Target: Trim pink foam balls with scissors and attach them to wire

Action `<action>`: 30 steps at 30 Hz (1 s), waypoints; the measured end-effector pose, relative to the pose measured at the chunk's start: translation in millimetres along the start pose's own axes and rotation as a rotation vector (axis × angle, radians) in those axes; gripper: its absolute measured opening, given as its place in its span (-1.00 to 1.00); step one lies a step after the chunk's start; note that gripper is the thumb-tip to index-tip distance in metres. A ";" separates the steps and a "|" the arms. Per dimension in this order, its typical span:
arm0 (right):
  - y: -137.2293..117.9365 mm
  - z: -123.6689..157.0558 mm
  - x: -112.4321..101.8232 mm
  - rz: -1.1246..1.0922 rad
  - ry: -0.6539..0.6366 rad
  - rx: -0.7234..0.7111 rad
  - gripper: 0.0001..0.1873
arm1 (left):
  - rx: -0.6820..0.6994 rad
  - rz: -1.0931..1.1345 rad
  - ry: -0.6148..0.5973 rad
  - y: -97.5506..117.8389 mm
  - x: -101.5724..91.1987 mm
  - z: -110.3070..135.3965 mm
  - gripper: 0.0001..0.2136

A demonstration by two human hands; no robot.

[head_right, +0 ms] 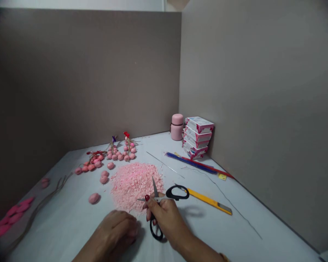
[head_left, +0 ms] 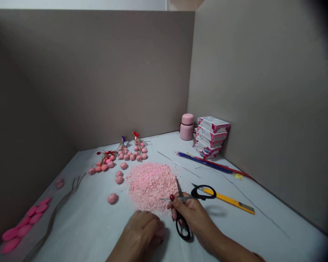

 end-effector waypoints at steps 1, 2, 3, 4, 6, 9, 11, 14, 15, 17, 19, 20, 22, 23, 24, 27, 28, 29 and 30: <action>0.0 0.0 0.1 -0.009 0.001 -0.002 -0.45 | -0.046 0.044 0.031 2.3 -4.2 -0.8 -0.94; -0.4 0.3 0.1 -0.019 0.004 -0.007 -0.46 | -0.094 0.118 0.073 4.3 -8.3 -1.3 -0.92; -1.0 0.7 0.0 -0.025 0.010 -0.020 -0.47 | -0.174 0.264 0.127 4.6 -11.8 -1.2 -0.83; -1.6 1.4 0.0 -0.023 0.014 -0.033 -0.47 | -0.264 0.462 0.171 3.8 -13.5 -0.9 -0.76; -2.2 3.3 0.1 -0.002 0.022 -0.050 -0.46 | -0.453 0.866 0.249 0.0 -12.3 0.5 -0.66; -1.9 6.4 1.0 0.038 0.020 -0.069 -0.45 | -0.646 1.227 0.303 -4.3 -6.4 0.9 -0.69; -1.9 8.0 1.4 0.074 0.022 -0.095 -0.44 | -0.698 1.341 0.316 -4.8 -3.7 0.0 -0.83; -1.1 10.7 1.9 0.148 0.019 -0.106 -0.41 | -0.689 1.450 0.313 -1.5 -1.6 -1.1 -0.88; -0.9 12.1 2.2 0.169 0.014 -0.112 -0.41 | -0.672 1.472 0.308 0.2 -1.2 -1.1 -0.88; -1.5 15.5 2.7 0.208 0.002 -0.138 -0.44 | -0.645 1.485 0.294 3.5 -0.5 -0.7 -0.88; -4.1 19.5 3.0 0.240 -0.002 -0.182 -0.49 | -0.651 1.472 0.283 5.4 0.5 0.1 -0.86; -6.3 21.3 3.2 0.254 -0.007 -0.209 -0.52 | -0.658 1.461 0.282 5.8 1.0 0.4 -0.86; -11.8 24.2 3.9 0.273 -0.028 -0.273 -0.55 | -0.657 1.443 0.276 6.3 1.8 0.6 -0.86; -14.8 25.1 4.4 0.280 -0.043 -0.314 -0.55 | -0.644 1.439 0.271 6.6 2.1 0.5 -0.87; -17.6 25.8 4.8 0.287 -0.057 -0.357 -0.55 | -0.633 1.439 0.259 6.8 2.5 0.4 -0.86; -21.6 25.9 5.4 0.297 -0.077 -0.434 -0.55 | -0.626 1.451 0.204 7.5 3.8 0.5 -0.84; -21.7 25.5 5.5 0.300 -0.081 -0.442 -0.56 | -0.631 1.444 0.188 7.7 3.8 0.7 -0.83; -21.5 25.2 5.5 0.304 -0.085 -0.443 -0.56 | -0.630 1.409 0.169 7.8 3.4 0.8 -0.82; -21.3 24.8 5.5 0.311 -0.090 -0.441 -0.56 | -0.623 1.356 0.152 7.9 2.7 0.8 -0.80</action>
Point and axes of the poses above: each hand's wrist, its own z-axis away from the middle knuckle, its own x-axis out of the palm, y = z × x, the point moved 3 cm from there along -z, towards the middle knuckle, and after that the axes turned 12 degrees about z, right-handed, at the moved point
